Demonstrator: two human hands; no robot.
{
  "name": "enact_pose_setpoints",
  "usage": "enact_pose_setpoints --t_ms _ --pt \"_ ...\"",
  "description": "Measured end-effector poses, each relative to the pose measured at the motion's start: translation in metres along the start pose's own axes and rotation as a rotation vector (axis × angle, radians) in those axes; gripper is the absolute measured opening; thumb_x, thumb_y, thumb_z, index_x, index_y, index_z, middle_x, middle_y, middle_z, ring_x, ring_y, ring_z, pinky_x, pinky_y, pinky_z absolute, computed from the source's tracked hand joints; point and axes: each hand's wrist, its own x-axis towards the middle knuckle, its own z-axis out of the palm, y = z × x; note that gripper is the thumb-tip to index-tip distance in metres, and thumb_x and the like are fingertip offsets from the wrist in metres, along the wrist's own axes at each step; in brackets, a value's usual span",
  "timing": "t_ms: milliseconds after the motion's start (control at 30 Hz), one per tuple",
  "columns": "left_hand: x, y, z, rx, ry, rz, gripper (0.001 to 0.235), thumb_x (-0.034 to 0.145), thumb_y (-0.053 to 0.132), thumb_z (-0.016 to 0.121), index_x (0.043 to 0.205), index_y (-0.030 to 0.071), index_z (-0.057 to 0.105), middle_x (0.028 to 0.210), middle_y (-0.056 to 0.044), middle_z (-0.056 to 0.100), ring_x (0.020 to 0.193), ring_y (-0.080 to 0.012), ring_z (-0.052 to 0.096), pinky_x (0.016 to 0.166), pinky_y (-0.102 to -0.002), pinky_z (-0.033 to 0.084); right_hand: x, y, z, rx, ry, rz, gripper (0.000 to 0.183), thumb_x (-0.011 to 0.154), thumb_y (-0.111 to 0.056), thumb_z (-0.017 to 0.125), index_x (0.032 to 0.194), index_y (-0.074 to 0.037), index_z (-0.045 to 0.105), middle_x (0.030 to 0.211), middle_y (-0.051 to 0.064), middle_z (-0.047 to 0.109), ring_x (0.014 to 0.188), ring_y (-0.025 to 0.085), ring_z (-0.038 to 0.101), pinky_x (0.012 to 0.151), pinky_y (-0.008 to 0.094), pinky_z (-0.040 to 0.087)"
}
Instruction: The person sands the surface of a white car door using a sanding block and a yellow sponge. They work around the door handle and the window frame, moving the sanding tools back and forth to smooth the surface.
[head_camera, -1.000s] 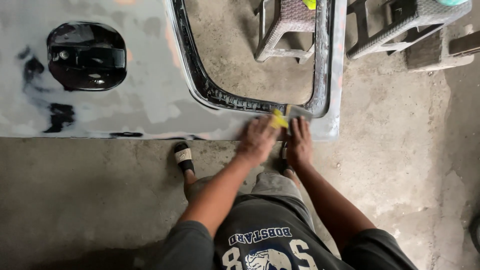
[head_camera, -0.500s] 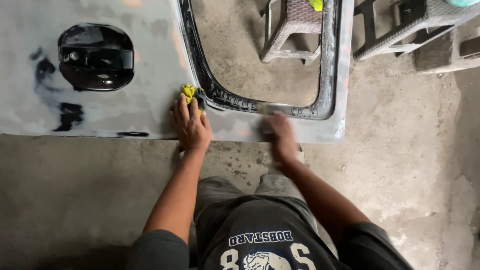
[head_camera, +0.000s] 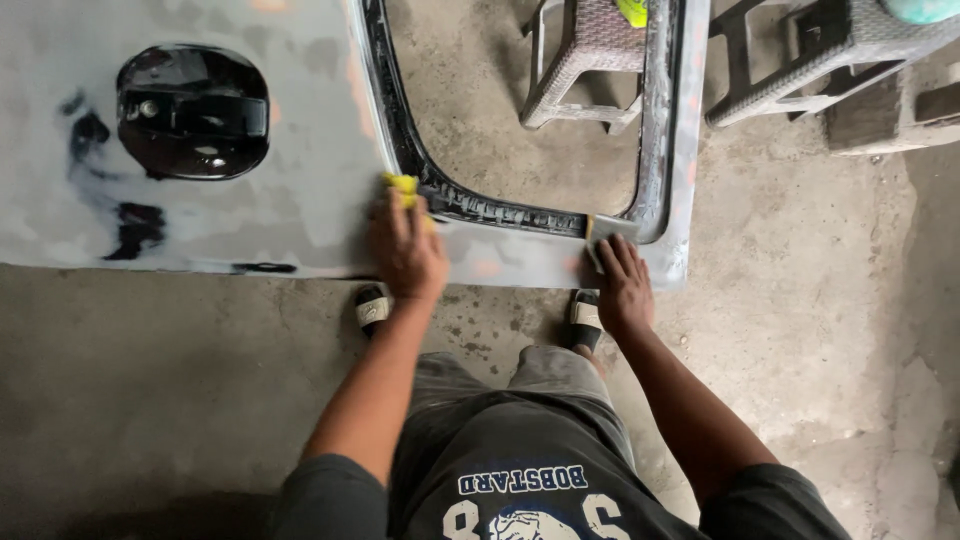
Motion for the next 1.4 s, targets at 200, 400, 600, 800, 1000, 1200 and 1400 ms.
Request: enact_pose_setpoints --t_ms 200,400,600,800,1000,1200,1400 --pt "-0.006 0.109 0.022 -0.14 0.036 0.282 0.032 0.09 0.013 0.063 0.122 0.009 0.066 0.133 -0.018 0.062 0.125 -0.0387 0.06 0.105 -0.055 0.045 -0.002 -0.012 0.014 0.072 0.109 0.051 0.049 0.093 -0.008 0.06 0.142 -0.009 0.059 0.155 0.017 0.051 0.142 0.04 0.045 0.117 0.046 0.037" --pt "0.03 0.035 0.005 -0.293 -0.202 0.016 0.019 0.102 0.023 0.059 0.113 0.012 0.069 0.115 -0.013 0.069 0.105 -0.0347 0.063 0.089 -0.049 0.051 0.04 -0.105 -0.035 0.357 -0.06 0.34 0.036 0.106 -0.017 0.054 0.14 -0.012 0.062 0.125 0.018 0.067 0.112 0.035 0.06 0.097 0.04 0.047" --pt "0.067 -0.135 -0.015 -0.188 -0.034 -0.162 0.05 0.108 0.016 0.06 0.154 -0.002 0.05 0.159 -0.025 0.048 0.144 -0.0415 0.048 0.121 -0.048 0.035 0.086 -0.109 0.044 1.125 -0.018 0.134 0.028 0.114 -0.019 0.054 0.131 0.002 0.063 0.116 0.004 0.064 0.107 0.012 0.054 0.098 0.028 0.046" --pt "0.074 -0.14 -0.026 -0.176 -0.109 0.13 0.07 0.095 0.016 0.064 0.159 0.0 0.041 0.168 -0.025 0.034 0.155 -0.0415 0.037 0.129 -0.047 0.032 0.141 -0.268 0.032 0.823 0.229 0.072 0.025 0.112 -0.013 0.053 0.133 -0.005 0.064 0.131 0.008 0.068 0.119 0.025 0.062 0.103 0.035 0.049" --pt "0.095 -0.117 -0.038 -0.179 -0.346 0.248 0.069 0.097 0.028 0.064 0.157 0.005 0.04 0.166 -0.017 0.033 0.15 -0.0376 0.034 0.122 -0.058 0.024 0.129 -0.292 0.069 -0.003 0.081 -0.168 0.048 0.089 -0.009 0.062 0.137 -0.012 0.064 0.145 0.01 0.058 0.122 0.035 0.058 0.099 0.047 0.045" --pt "0.159 -0.156 -0.021 -0.043 -0.311 0.268 0.067 0.098 0.028 0.063 0.155 0.001 0.04 0.164 -0.019 0.03 0.151 -0.0403 0.033 0.122 -0.06 0.024 0.15 -0.297 0.064 0.002 0.08 -0.074 0.048 0.089 -0.009 0.065 0.137 -0.016 0.065 0.146 0.009 0.056 0.115 0.032 0.059 0.095 0.045 0.047" --pt "0.196 -0.162 -0.008 -0.119 -0.217 0.257 0.067 0.101 0.027 0.063 0.157 -0.002 0.039 0.169 -0.02 0.028 0.153 -0.0434 0.033 0.126 -0.055 0.027 0.2 -0.306 0.067 0.097 0.118 -0.061 0.041 0.091 -0.01 0.069 0.132 -0.016 0.07 0.129 0.01 0.062 0.11 0.033 0.061 0.09 0.045 0.051"
